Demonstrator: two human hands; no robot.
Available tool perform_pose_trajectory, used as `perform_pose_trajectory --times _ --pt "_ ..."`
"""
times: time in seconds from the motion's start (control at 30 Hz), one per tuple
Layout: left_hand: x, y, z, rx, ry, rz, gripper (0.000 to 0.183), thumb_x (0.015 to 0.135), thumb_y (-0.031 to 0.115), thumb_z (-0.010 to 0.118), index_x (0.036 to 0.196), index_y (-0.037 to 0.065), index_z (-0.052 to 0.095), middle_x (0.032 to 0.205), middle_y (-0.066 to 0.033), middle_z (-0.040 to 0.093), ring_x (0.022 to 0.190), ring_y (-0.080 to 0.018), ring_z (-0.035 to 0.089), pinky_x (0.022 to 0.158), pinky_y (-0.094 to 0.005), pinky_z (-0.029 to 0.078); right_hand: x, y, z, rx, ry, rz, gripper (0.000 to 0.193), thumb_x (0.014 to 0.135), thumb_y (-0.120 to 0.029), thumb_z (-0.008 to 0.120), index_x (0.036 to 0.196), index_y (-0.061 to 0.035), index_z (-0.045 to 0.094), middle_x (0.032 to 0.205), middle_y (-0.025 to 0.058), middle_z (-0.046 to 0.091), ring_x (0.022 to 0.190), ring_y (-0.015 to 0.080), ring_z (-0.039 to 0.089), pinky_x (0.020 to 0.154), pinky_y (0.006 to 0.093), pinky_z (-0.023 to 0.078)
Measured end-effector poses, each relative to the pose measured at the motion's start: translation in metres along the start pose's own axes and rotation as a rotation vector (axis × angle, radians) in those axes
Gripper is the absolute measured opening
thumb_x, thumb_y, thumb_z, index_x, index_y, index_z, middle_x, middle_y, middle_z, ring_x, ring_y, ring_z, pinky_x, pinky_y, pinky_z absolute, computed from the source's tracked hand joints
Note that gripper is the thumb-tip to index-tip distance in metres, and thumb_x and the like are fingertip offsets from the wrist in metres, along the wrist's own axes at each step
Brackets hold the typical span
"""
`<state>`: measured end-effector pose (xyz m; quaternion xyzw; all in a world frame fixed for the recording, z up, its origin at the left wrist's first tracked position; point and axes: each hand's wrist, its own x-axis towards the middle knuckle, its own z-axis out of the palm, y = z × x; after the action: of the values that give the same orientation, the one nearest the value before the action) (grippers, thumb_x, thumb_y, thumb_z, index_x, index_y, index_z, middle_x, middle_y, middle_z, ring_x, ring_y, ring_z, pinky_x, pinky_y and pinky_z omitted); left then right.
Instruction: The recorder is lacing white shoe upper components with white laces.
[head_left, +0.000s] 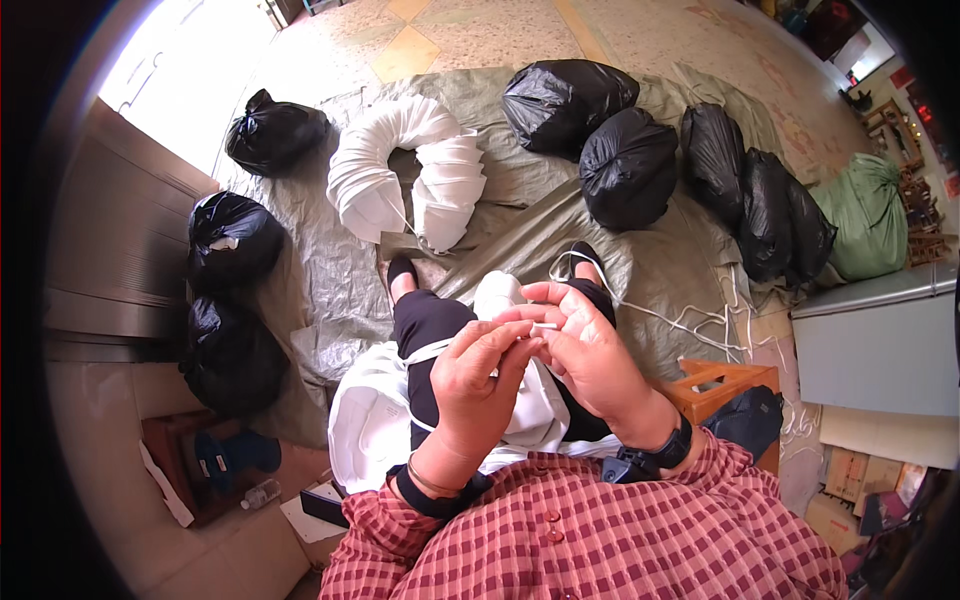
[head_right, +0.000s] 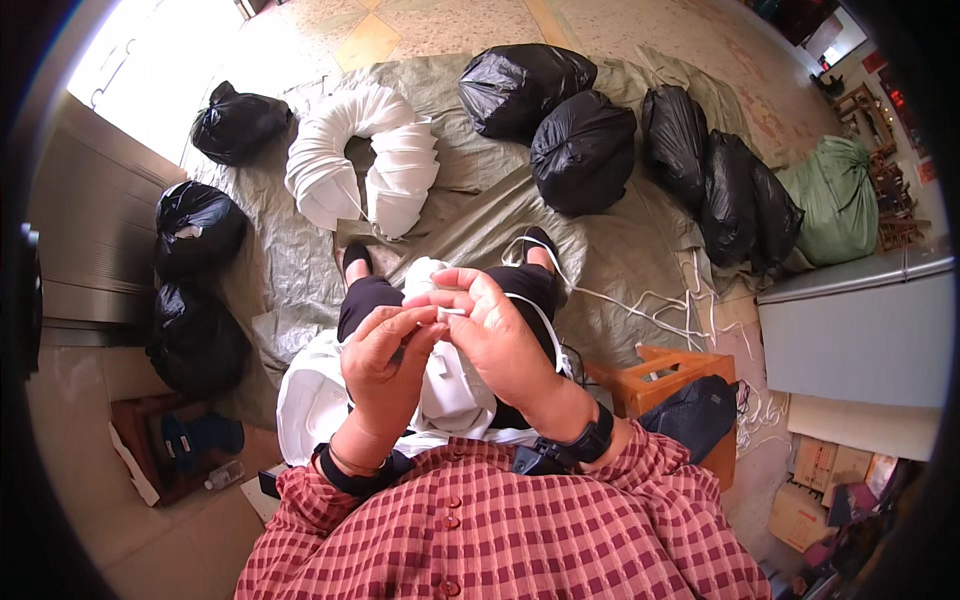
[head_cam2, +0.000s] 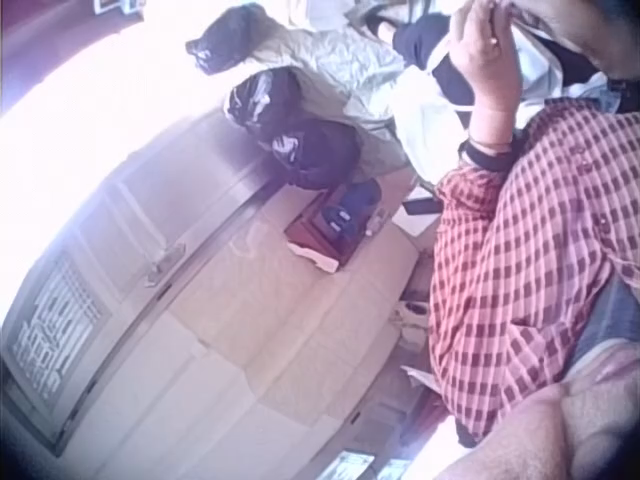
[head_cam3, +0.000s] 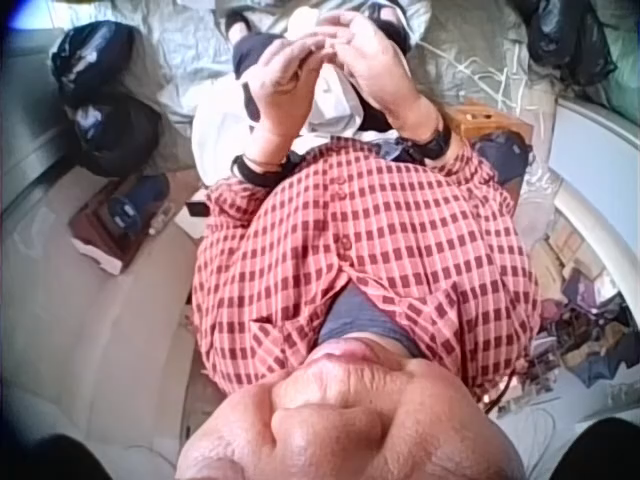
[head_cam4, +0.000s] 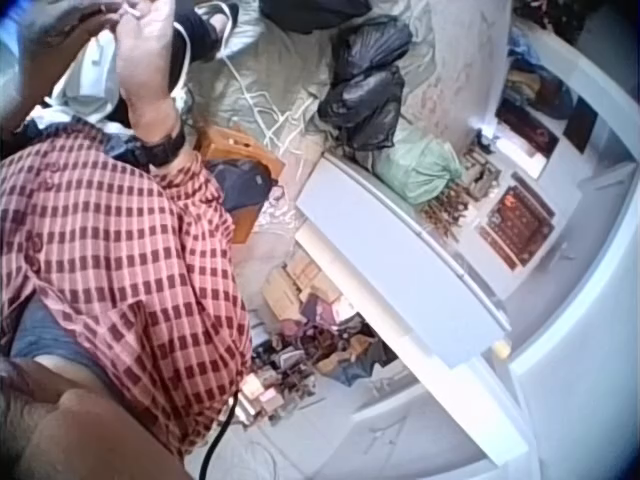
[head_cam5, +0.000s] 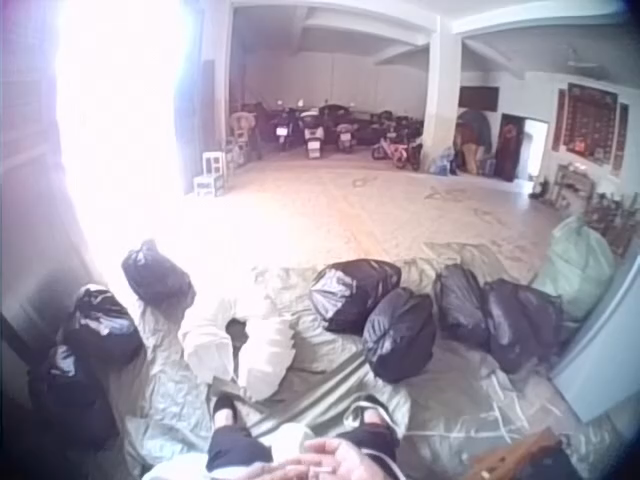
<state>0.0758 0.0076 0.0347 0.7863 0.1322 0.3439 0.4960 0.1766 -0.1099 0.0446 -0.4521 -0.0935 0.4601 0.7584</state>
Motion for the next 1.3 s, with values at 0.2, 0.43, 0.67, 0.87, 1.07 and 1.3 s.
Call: perform_pose_trajectory --times 0.2,0.43,0.67,0.87,1.07,1.3 --pt "0.006 0.012 0.004 0.021 0.035 -0.064 0.020 0.082 -0.001 0.080 0.100 0.003 0.072 0.082 -0.0098 0.069 0.069 -0.0203 0.067 0.060 -0.0291 0.052 -0.004 -0.003 0.002 -0.157 -0.034 -0.093 0.036 0.102 0.004 0.052 0.137 0.0043 0.043 0.129 0.0181 0.064 0.121 0.0174 0.061 0.108 0.0294 0.046" --pt "0.001 0.004 0.008 0.026 0.065 0.030 0.022 0.085 -0.002 0.078 0.106 0.003 0.074 0.083 -0.0081 0.069 0.070 -0.0176 0.067 0.060 -0.0273 0.051 -0.005 0.001 0.005 -0.319 0.133 -0.159 0.024 0.098 0.000 0.066 0.121 0.0050 0.060 0.113 0.0123 0.072 0.104 0.0132 0.070 0.092 0.0242 0.055" --pt "-0.008 -0.003 0.012 -0.211 0.046 -0.143 0.015 0.097 0.000 0.067 0.110 -0.005 0.072 0.082 -0.0037 0.061 0.065 -0.0082 0.058 0.058 -0.0212 0.047 -0.011 0.012 0.007 -0.567 0.202 -0.352 0.029 0.094 0.001 0.070 0.122 0.0015 0.062 0.106 0.0106 0.074 0.098 0.0129 0.072 0.086 0.0250 0.057" --pt "-0.008 0.001 0.011 -0.279 0.041 -0.253 0.018 0.098 0.005 0.068 0.113 -0.003 0.072 0.084 -0.0044 0.063 0.063 -0.0070 0.056 0.054 -0.0222 0.045 -0.015 0.018 0.010 -0.693 0.235 -0.508 0.024 0.093 0.000 0.071 0.117 -0.0010 0.067 0.102 0.0096 0.073 0.088 0.0145 0.071 0.080 0.0274 0.056" --pt "-0.011 -0.003 0.013 -0.344 0.044 -0.317 0.021 0.100 0.007 0.066 0.118 -0.002 0.071 0.086 -0.0036 0.063 0.062 -0.0057 0.056 0.054 -0.0203 0.046 -0.015 0.012 0.007 -0.884 0.184 -0.639 0.019 0.092 0.003 0.070 0.110 -0.0029 0.072 0.100 0.0083 0.071 0.089 0.0193 0.068 0.080 0.0300 0.054" --pt "-0.013 -0.002 0.012 -0.374 0.034 -0.358 0.022 0.103 0.010 0.062 0.121 -0.001 0.070 0.087 -0.0019 0.061 0.063 -0.0045 0.055 0.055 -0.0196 0.046 -0.015 0.020 0.000 -0.712 0.135 -0.486 0.024 0.092 0.004 0.068 0.114 -0.0046 0.073 0.103 0.0075 0.069 0.092 0.0174 0.066 0.082 0.0274 0.053"
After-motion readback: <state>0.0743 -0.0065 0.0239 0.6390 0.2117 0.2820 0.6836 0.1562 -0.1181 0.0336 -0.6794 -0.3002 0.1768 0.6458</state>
